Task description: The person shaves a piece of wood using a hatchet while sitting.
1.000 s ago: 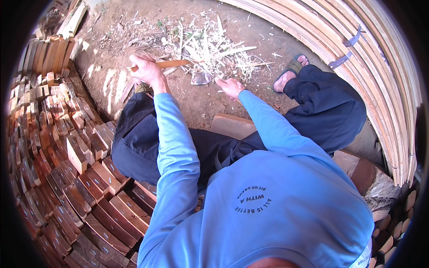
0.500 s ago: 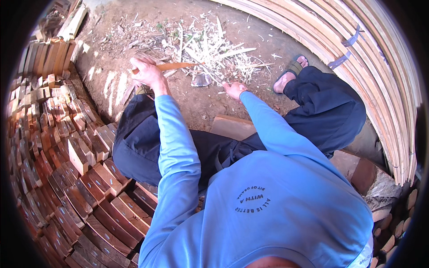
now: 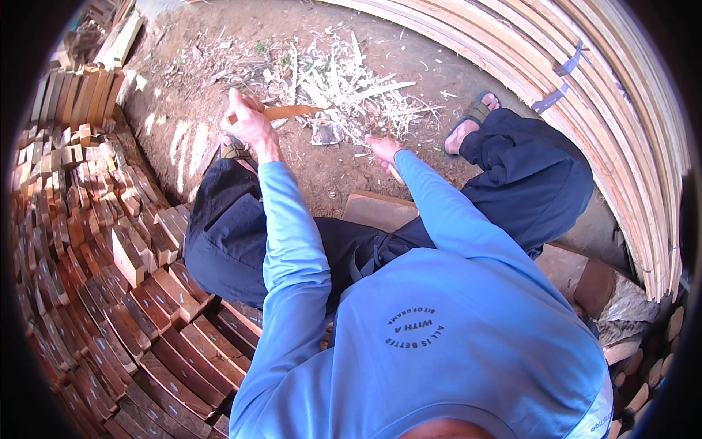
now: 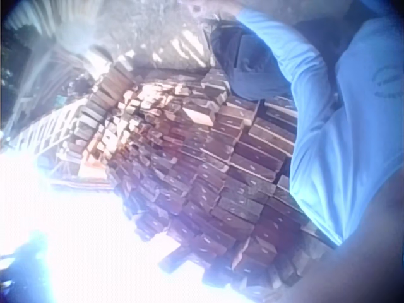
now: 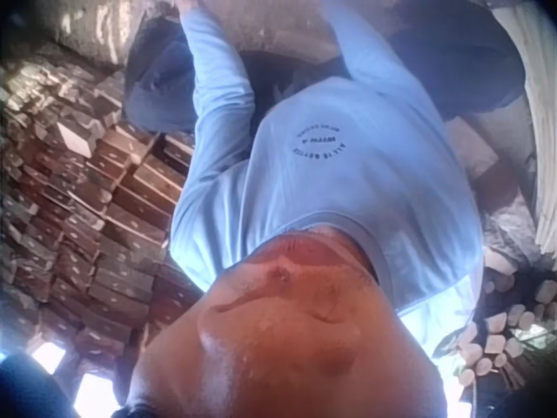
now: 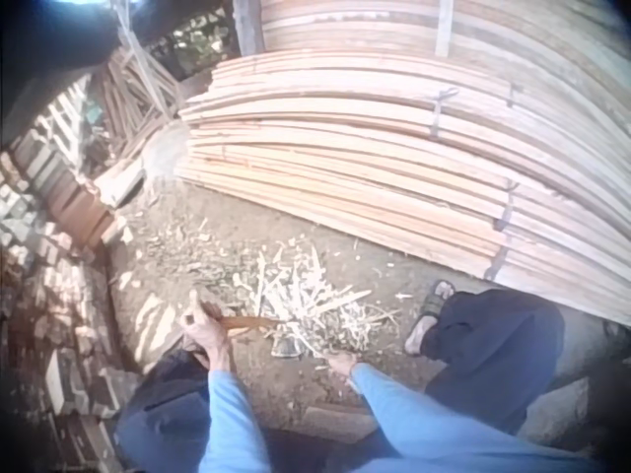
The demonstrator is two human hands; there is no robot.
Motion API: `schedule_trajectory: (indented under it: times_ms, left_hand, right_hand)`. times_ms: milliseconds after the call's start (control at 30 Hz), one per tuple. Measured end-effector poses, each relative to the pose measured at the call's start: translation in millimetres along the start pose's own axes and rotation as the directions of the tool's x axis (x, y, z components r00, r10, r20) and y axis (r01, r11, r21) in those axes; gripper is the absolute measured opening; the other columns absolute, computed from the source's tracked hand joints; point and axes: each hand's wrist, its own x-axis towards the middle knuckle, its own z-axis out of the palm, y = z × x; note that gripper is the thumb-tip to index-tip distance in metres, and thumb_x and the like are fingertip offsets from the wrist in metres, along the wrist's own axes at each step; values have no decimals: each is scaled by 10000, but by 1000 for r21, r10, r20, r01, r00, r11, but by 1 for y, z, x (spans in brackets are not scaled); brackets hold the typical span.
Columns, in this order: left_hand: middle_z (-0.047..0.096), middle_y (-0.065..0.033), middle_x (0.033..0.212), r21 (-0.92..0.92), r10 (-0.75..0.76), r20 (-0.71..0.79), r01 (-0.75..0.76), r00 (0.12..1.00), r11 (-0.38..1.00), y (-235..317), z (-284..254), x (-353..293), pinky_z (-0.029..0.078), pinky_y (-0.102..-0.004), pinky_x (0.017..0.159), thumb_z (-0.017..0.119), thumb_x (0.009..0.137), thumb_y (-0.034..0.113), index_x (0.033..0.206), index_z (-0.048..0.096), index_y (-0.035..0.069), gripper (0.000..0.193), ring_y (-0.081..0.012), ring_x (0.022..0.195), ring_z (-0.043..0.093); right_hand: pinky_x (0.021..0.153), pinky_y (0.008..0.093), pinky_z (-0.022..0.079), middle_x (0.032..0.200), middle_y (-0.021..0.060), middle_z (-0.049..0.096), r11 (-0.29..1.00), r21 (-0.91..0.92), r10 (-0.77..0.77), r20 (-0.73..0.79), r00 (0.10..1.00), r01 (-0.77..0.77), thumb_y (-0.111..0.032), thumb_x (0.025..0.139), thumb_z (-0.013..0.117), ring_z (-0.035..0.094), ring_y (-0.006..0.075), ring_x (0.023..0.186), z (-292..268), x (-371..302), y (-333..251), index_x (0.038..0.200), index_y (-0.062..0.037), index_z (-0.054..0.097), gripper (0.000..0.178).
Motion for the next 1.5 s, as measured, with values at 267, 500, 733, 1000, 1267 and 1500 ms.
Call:
schedule_trajectory:
  times_ms: [267, 500, 733, 1000, 1267, 1500]
  left_hand:
    - [416, -10, 432, 176, 50, 101, -67, 994, 982, -10, 18, -14, 271, -265, 427, 591, 972, 397, 451, 437, 40, 650, -91, 402, 364]
    - [409, 2, 442, 246, 77, 123, -106, 989, 963, -5, 27, -23, 235, -251, 426, 568, 997, 327, 460, 425, 39, 625, -66, 417, 351]
    - [398, 17, 445, 263, 117, -15, -109, 993, 959, -6, 35, -33, 234, -243, 432, 525, 1012, 368, 467, 396, 46, 646, -62, 427, 343]
    - [412, 1, 427, 176, 29, 177, -61, 984, 982, 3, 26, -22, 248, -265, 433, 542, 1000, 381, 450, 437, 57, 647, -91, 399, 348]
    - [310, 25, 474, 47, 39, -145, -32, 989, 998, -3, 14, 26, 203, -272, 391, 517, 1007, 248, 597, 311, 143, 471, -90, 392, 244]
    - [362, 22, 451, 51, -50, -65, 53, 997, 997, 8, 30, -11, 251, -248, 379, 517, 1014, 318, 540, 361, 127, 534, -78, 379, 310]
  right_hand:
    - [414, 350, 421, 597, 60, 480, 998, 53, 20, 18, 1000, -21, -587, 938, 458, 461, 162, 451, -3, -11, -3, 887, -3, 558, 596]
    - [510, 378, 499, 678, 121, 572, 992, -125, 8, -25, 1000, -11, -578, 936, 432, 570, 216, 563, -4, -8, -13, 994, 48, 622, 656]
    - [467, 386, 474, 590, 108, 531, 991, -136, 2, -66, 998, -11, -582, 942, 436, 538, 206, 484, -2, -13, -22, 779, 25, 568, 643]
    - [522, 387, 514, 574, 114, 532, 986, -167, 7, 3, 1000, -6, -533, 969, 381, 553, 216, 482, -6, -18, -22, 970, 45, 619, 625]
    - [436, 339, 464, 544, 45, 482, 999, 1, -54, -48, 997, 54, -570, 957, 413, 474, 163, 425, 4, -30, -39, 726, -5, 539, 623]
    - [417, 352, 468, 526, 72, 507, 986, 10, -167, -85, 982, 169, -573, 946, 420, 515, 178, 413, 9, -32, -50, 616, -11, 509, 658]
